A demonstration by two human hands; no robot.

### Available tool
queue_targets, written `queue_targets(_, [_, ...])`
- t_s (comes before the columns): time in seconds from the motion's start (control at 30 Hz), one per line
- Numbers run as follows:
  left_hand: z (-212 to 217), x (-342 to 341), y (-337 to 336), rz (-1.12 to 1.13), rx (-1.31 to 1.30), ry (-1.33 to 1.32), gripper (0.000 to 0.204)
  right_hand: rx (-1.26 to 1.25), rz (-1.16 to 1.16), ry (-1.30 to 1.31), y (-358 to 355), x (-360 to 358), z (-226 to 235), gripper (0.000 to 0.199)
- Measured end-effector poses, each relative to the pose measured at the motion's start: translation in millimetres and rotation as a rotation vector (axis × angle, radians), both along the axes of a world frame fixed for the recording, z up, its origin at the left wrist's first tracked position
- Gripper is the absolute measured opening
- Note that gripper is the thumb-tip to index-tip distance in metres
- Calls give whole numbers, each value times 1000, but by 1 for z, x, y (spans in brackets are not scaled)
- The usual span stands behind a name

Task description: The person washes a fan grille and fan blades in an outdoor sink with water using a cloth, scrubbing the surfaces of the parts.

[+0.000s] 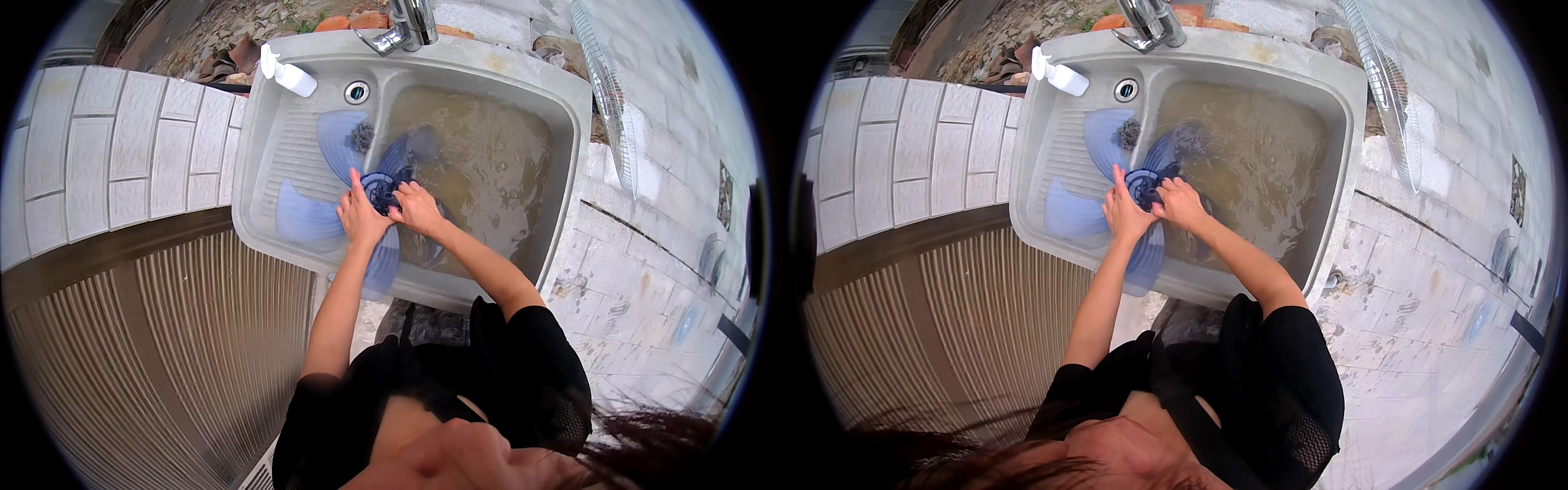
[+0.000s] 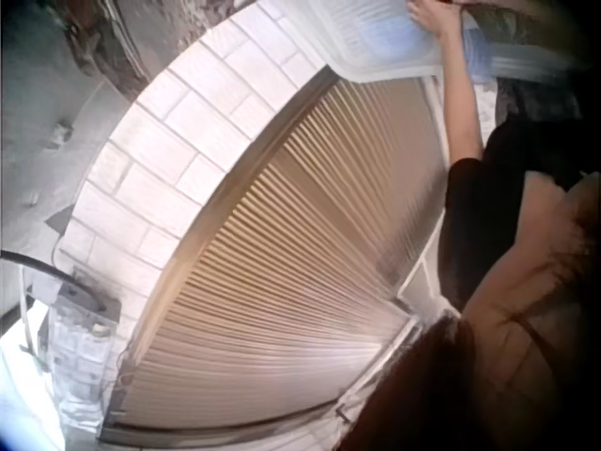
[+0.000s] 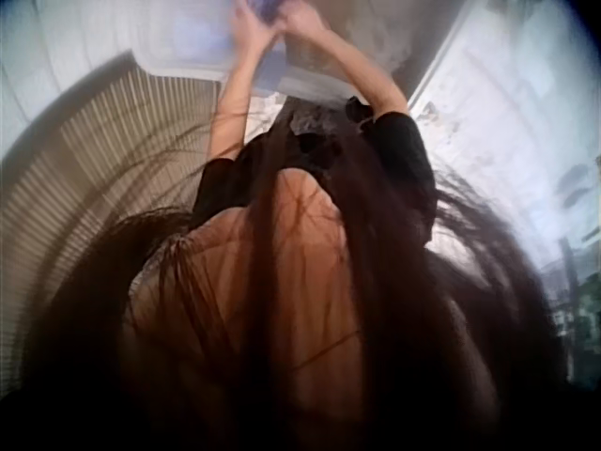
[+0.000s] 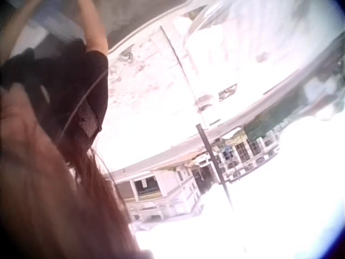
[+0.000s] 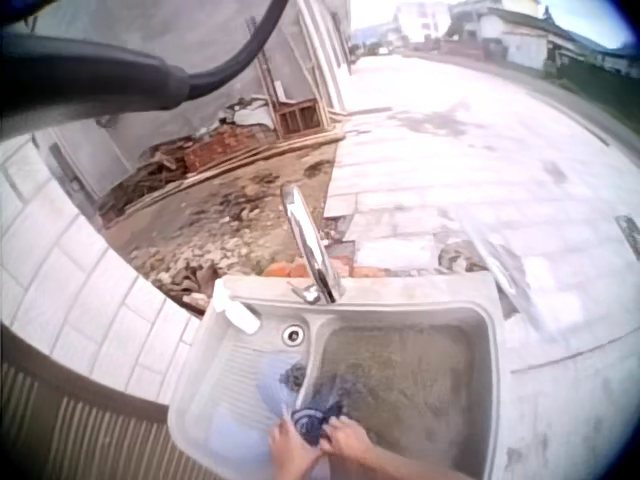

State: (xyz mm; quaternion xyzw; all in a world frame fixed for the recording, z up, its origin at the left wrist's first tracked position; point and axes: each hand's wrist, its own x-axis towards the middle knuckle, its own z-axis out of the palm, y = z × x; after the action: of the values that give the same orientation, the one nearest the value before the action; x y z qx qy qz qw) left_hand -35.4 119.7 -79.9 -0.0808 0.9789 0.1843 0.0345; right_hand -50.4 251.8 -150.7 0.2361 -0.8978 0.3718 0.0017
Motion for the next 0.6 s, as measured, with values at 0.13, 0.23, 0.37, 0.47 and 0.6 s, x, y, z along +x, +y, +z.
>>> queue_targets(0.13, [10, -8, 5, -93, -222, -126, 119, 373, -104, -66, 74, -6, -30, 26])
queue_targets(0.23, [2, -14, 5, -82, -210, -170, 112, 443, -361, -231, 113, -13, -32, 29])
queue_targets(0.37, [27, -21, 0, 2, -213, -164, 103, -89, -668, -449, 149, -34, -32, 34])
queue_targets(0.47, [51, -9, -19, 101, -185, -33, 101, -422, -790, -523, 159, -36, -8, 37])
queue_targets(0.6, [51, -12, -51, 352, -75, 44, 105, -122, -780, -510, 161, -40, -31, 41])
